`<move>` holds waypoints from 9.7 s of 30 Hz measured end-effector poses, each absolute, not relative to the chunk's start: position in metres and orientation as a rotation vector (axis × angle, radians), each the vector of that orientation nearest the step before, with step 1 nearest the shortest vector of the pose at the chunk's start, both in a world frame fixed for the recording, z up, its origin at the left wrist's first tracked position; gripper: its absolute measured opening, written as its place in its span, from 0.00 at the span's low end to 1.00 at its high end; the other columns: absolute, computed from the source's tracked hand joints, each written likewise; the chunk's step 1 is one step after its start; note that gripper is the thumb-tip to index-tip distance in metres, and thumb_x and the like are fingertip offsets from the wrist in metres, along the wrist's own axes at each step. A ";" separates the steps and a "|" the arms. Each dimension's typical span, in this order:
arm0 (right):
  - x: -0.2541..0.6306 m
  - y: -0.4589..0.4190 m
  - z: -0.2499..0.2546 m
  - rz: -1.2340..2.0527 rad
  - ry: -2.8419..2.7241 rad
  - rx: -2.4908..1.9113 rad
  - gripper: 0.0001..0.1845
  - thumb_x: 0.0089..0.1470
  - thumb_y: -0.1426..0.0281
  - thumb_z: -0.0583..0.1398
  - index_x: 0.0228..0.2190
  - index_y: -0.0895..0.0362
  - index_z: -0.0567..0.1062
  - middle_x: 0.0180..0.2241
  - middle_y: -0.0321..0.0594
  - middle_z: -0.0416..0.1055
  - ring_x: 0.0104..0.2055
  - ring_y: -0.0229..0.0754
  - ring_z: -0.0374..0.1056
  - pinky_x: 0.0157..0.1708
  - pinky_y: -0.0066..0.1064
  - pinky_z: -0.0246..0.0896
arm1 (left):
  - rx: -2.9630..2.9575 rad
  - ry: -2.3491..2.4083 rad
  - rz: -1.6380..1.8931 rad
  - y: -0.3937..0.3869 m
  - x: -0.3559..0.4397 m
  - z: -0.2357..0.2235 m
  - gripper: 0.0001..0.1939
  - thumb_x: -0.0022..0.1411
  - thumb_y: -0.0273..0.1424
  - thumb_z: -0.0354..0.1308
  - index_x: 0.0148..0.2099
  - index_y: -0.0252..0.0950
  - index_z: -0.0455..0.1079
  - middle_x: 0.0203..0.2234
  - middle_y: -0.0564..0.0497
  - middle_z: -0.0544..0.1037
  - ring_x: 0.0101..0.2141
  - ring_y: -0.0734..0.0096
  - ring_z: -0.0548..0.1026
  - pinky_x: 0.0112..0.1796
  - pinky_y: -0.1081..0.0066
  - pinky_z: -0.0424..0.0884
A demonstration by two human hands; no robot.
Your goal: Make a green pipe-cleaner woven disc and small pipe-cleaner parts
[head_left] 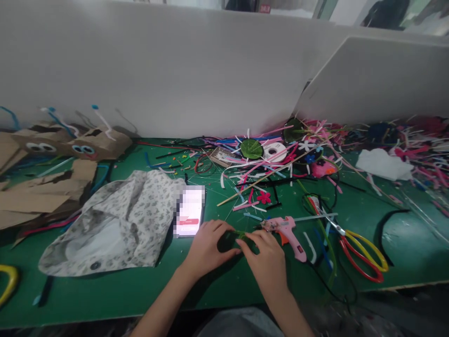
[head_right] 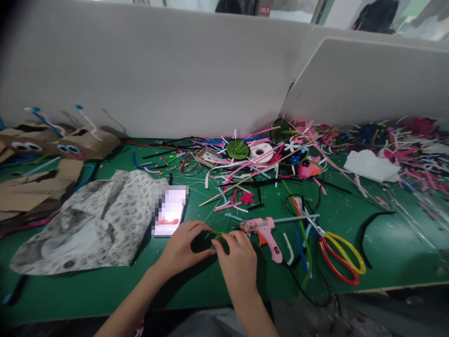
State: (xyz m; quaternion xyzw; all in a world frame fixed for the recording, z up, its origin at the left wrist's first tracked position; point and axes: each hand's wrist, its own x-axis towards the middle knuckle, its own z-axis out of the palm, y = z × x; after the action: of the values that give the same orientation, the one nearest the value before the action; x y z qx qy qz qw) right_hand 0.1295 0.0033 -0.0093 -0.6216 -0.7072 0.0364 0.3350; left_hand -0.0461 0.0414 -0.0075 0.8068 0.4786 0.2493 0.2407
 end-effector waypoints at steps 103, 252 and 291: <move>0.147 0.051 0.009 0.680 -2.243 -1.262 0.30 0.61 0.76 0.51 0.62 0.48 0.54 0.54 0.45 0.64 0.50 0.45 0.68 0.45 0.40 0.69 | 2.173 1.181 0.512 0.073 -0.052 0.021 0.08 0.65 0.31 0.56 0.45 0.41 0.75 0.40 0.51 0.80 0.43 0.65 0.75 0.44 0.68 0.70; 0.186 -0.014 -0.042 -0.284 -1.543 -1.704 0.09 0.56 0.66 0.62 0.37 0.57 0.70 0.33 0.41 0.73 0.36 0.41 0.71 0.36 0.31 0.67 | 2.485 1.248 0.769 0.037 -0.049 -0.018 0.15 0.67 0.35 0.55 0.55 0.45 0.68 0.47 0.47 0.75 0.47 0.59 0.72 0.50 0.53 0.65; 0.152 -0.001 -0.011 -0.032 -2.101 -1.352 0.18 0.61 0.81 0.50 0.40 0.56 0.77 0.32 0.40 0.73 0.32 0.38 0.66 0.33 0.32 0.58 | 2.126 1.347 0.927 0.037 -0.035 -0.022 0.10 0.64 0.33 0.59 0.48 0.43 0.72 0.47 0.47 0.73 0.48 0.61 0.72 0.49 0.56 0.69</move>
State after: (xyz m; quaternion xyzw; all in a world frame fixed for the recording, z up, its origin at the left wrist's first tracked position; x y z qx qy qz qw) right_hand 0.1518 -0.0007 -0.0110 -0.5135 -0.7977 -0.0122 0.3159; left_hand -0.0351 0.0366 -0.0225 0.7717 0.4889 0.3367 0.2279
